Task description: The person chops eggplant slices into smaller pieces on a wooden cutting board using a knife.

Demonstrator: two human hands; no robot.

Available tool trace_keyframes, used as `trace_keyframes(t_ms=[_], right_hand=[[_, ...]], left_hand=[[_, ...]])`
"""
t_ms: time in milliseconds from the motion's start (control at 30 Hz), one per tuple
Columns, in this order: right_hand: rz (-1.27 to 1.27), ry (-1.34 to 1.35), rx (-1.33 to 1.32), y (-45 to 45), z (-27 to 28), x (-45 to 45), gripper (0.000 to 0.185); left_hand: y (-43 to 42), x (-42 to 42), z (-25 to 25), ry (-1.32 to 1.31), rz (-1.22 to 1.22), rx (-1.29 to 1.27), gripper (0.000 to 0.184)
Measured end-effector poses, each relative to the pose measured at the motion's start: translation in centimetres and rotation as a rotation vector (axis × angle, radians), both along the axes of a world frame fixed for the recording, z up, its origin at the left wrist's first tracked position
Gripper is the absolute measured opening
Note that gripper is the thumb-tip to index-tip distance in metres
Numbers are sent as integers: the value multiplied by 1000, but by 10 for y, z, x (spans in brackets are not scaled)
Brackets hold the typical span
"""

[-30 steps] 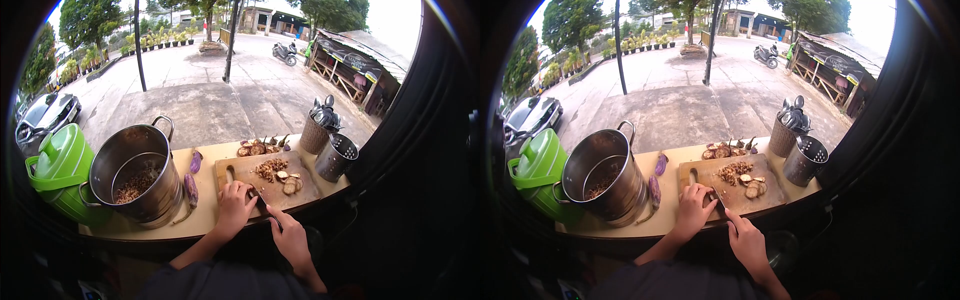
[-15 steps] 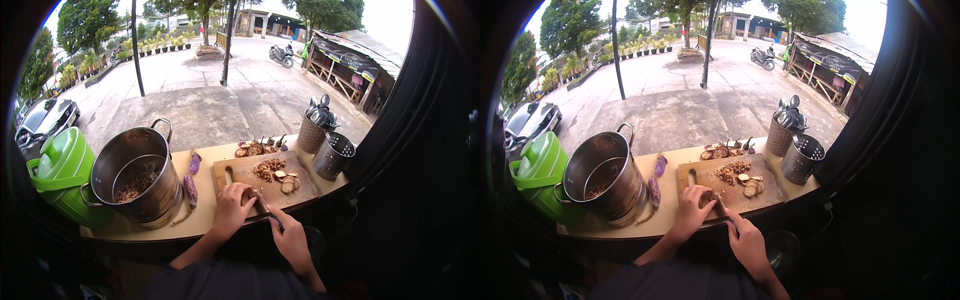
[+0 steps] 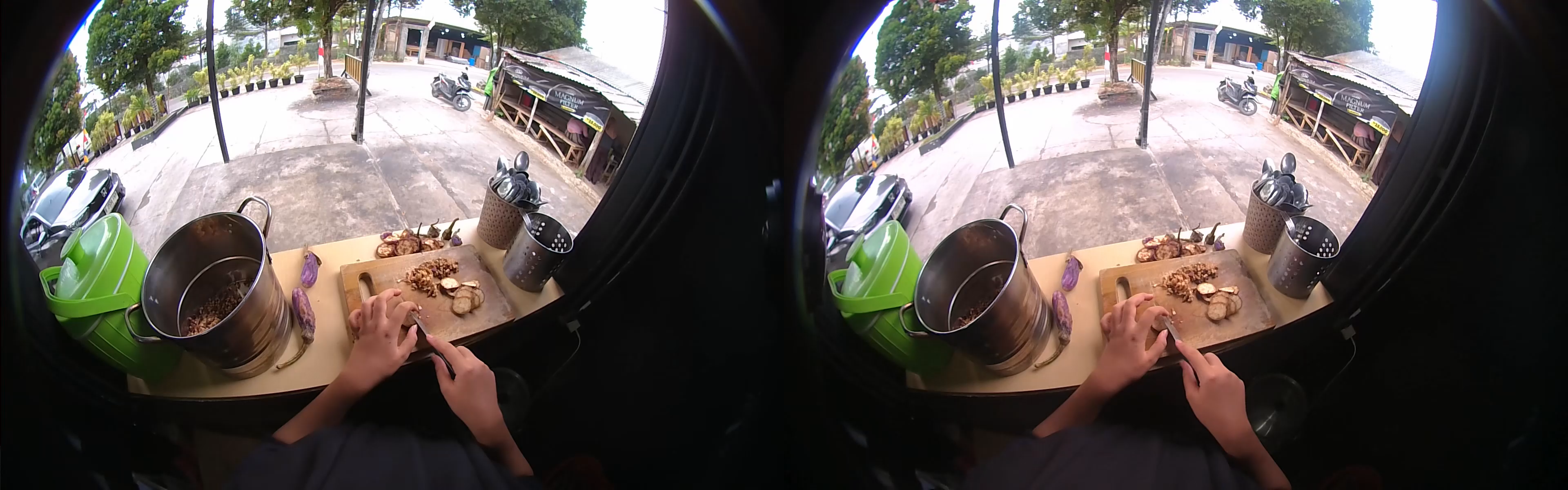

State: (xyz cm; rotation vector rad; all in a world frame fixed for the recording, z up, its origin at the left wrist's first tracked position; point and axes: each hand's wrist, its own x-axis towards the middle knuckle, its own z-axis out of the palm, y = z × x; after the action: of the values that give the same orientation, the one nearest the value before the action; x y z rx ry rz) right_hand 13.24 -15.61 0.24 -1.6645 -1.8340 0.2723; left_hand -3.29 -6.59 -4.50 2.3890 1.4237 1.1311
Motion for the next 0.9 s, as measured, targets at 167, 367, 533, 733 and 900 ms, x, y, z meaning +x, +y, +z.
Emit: trace_keyframes(t_ms=[167, 367, 533, 733, 900], right_hand=[[1, -30, 38, -1, -3, 1, 34], [11, 83, 59, -6, -3, 4, 34], [91, 153, 113, -8, -11, 5, 36], [95, 175, 74, -9, -12, 5, 35], [59, 165, -1, -10, -5, -3, 34]], left_hand=[[0, 4, -4, 117, 21, 90, 45], [5, 0, -3, -122, 29, 42, 46], [7, -3, -2, -297, 18, -48, 40], [5, -2, 0, -328, -14, -40, 24], [4, -2, 2, -304, -9, -71, 19]])
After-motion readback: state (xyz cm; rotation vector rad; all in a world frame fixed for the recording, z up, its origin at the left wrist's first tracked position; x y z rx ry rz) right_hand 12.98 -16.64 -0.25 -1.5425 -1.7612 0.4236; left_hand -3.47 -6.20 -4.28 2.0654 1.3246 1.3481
